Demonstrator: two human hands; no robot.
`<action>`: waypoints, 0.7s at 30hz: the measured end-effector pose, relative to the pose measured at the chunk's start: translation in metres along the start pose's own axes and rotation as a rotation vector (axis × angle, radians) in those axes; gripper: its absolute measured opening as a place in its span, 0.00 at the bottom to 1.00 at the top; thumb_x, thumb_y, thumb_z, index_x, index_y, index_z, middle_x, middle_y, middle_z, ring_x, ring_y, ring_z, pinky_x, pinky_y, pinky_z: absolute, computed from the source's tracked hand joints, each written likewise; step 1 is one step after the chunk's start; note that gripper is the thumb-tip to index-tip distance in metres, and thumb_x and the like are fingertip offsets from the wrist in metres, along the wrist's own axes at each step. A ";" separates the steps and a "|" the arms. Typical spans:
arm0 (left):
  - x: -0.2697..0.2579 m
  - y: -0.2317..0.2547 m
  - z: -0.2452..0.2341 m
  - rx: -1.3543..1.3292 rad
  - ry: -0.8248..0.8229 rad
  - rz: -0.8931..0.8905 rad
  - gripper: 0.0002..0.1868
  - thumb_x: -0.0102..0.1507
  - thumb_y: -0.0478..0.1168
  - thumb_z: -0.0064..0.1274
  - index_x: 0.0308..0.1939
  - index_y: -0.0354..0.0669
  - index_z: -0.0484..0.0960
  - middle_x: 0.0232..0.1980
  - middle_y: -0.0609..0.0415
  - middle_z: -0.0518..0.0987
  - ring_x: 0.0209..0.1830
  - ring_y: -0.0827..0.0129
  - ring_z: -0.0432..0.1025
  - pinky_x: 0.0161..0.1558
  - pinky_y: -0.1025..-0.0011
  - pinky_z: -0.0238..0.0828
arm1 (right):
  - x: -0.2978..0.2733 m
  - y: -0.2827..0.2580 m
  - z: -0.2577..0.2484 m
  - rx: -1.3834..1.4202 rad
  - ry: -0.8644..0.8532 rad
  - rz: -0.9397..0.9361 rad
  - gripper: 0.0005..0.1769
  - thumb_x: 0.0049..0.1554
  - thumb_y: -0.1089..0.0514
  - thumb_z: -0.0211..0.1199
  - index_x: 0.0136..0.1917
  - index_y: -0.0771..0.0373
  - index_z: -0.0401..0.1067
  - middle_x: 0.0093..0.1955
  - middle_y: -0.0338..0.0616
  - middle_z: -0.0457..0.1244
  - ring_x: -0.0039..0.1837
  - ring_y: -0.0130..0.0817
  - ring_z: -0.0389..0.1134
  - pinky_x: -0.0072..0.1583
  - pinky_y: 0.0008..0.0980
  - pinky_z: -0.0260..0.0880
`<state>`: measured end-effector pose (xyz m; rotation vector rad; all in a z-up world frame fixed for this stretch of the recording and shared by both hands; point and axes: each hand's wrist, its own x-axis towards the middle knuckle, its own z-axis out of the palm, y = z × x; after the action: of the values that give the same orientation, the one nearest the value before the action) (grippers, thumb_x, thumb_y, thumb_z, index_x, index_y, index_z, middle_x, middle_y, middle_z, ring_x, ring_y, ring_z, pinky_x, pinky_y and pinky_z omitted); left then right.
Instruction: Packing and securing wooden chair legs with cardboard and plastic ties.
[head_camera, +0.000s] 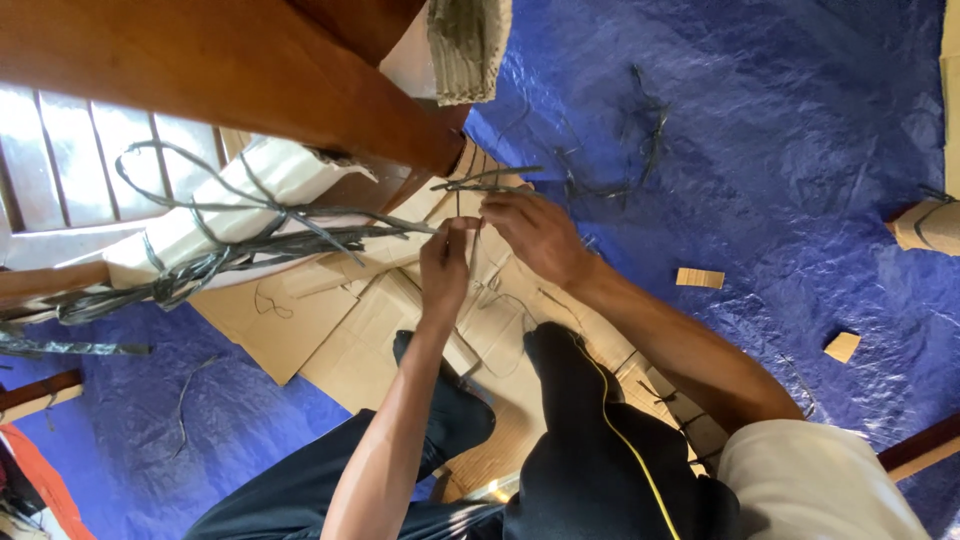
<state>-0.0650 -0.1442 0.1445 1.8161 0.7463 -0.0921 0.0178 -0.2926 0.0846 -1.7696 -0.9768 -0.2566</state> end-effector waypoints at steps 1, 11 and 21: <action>0.000 -0.014 0.001 0.199 0.033 0.129 0.15 0.73 0.41 0.40 0.45 0.44 0.84 0.34 0.57 0.78 0.22 0.77 0.60 0.26 0.75 0.59 | -0.001 -0.002 0.004 0.038 0.038 0.025 0.15 0.59 0.65 0.67 0.59 0.65 0.72 0.62 0.49 0.67 0.63 0.46 0.71 0.62 0.43 0.73; -0.045 0.036 0.018 0.431 0.080 0.512 0.08 0.71 0.34 0.43 0.43 0.36 0.78 0.39 0.43 0.80 0.35 0.52 0.77 0.35 0.59 0.73 | 0.019 -0.013 -0.015 0.056 -0.022 -0.001 0.20 0.51 0.65 0.69 0.58 0.66 0.77 0.57 0.51 0.68 0.58 0.48 0.70 0.57 0.42 0.73; 0.000 0.064 -0.023 0.693 0.044 0.239 0.15 0.72 0.36 0.41 0.58 0.46 0.81 0.37 0.48 0.81 0.28 0.57 0.76 0.32 0.60 0.73 | 0.015 -0.006 -0.012 0.121 -0.089 0.007 0.15 0.55 0.67 0.69 0.56 0.65 0.76 0.55 0.49 0.67 0.56 0.46 0.70 0.54 0.41 0.73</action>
<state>-0.0379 -0.1361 0.2067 2.5615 0.5529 -0.1688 0.0264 -0.2953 0.1029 -1.6851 -1.0276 -0.1125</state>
